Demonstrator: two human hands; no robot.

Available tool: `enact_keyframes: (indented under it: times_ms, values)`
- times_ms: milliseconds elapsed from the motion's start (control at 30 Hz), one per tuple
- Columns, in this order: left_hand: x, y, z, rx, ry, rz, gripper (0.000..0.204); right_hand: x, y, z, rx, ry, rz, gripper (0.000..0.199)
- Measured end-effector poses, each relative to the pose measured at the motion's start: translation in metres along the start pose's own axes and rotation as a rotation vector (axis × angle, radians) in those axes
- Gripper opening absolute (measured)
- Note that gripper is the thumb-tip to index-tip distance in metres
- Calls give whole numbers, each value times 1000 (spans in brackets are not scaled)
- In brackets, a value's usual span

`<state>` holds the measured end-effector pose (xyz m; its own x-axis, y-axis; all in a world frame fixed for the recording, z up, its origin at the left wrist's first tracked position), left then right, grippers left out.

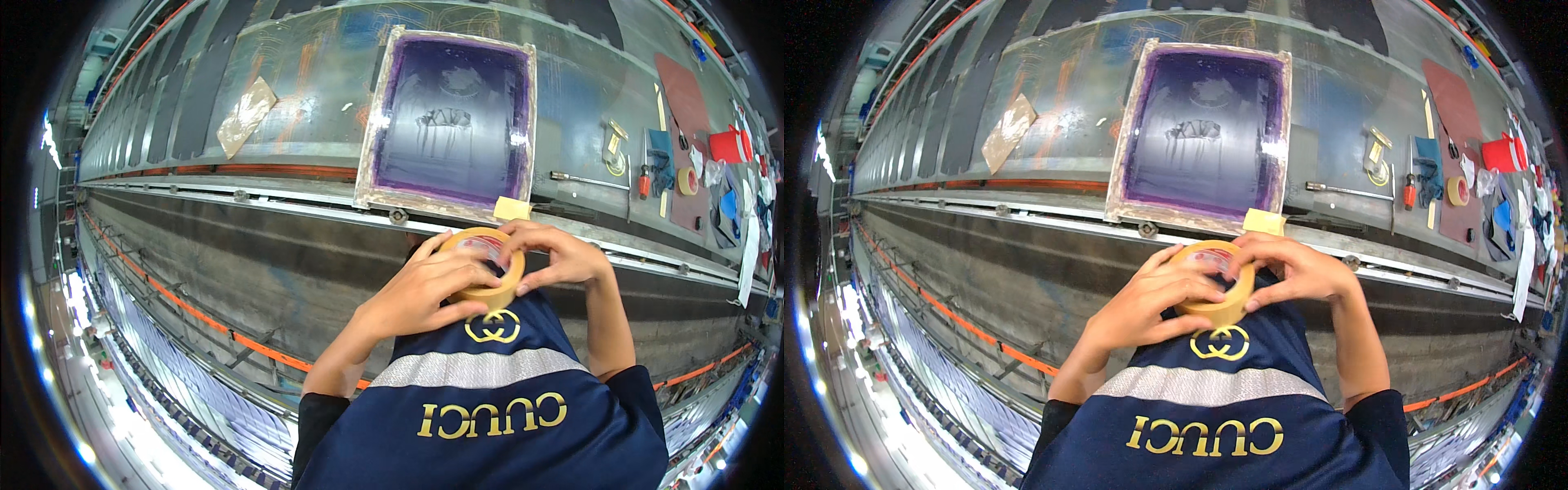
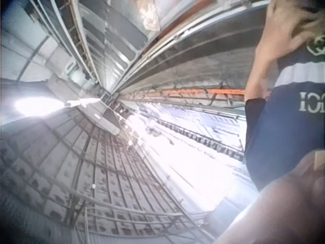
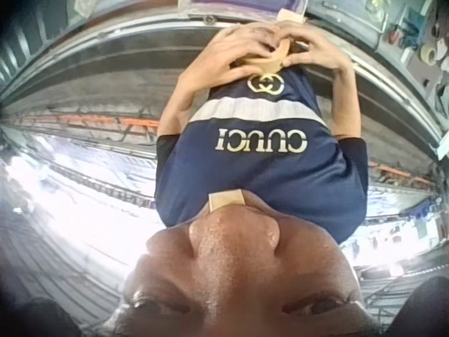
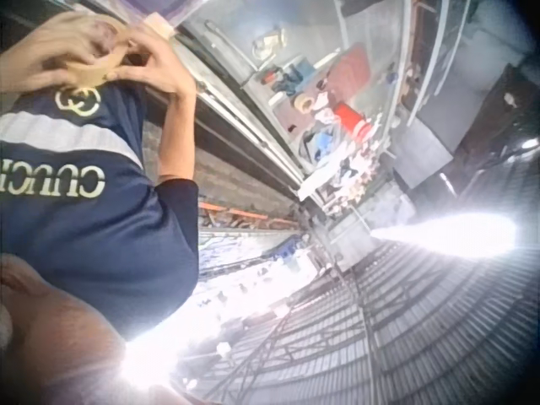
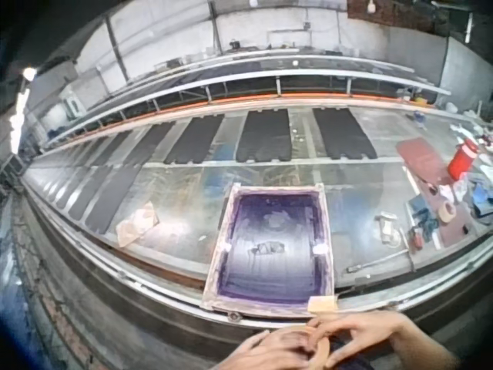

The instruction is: The person assembles a screen frame by inserting metal rods into the corners and securing them. Then the person applies masking tape along the edges of the frame to seal the screen mesh.

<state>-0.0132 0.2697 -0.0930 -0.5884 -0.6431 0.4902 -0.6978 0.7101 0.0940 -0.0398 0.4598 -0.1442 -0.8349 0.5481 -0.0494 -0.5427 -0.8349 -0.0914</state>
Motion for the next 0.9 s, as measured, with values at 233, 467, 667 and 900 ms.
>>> enact_keyframes:
  times_ms: [233, 467, 667, 900]
  values:
    - [-11, 4, 7, 52, 35, -158, 28, -21, -23, -44, -264, 582, -548, 59]
    - [-8, 14, -4, 1, 135, -197, 25, -10, -26, -41, -267, 550, -596, 46]
    - [-12, 16, -4, -39, 92, -165, 32, -8, -26, -63, -309, 772, -511, 33]
    - [2, -1, 64, 316, 307, -304, 42, 17, -36, -58, -291, 405, -783, 15]
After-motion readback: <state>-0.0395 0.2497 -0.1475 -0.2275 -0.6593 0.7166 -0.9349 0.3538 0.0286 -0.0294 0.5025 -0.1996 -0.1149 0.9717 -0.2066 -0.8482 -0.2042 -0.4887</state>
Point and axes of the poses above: each hand's wrist, its own y-axis towards the middle knuckle, its own x-axis out of the back of the hand, z = x × y, the point moved 6 cm from there along y, towards the middle knuckle, and after that the axes turned 1 degree about z, right-handed, at the moved point
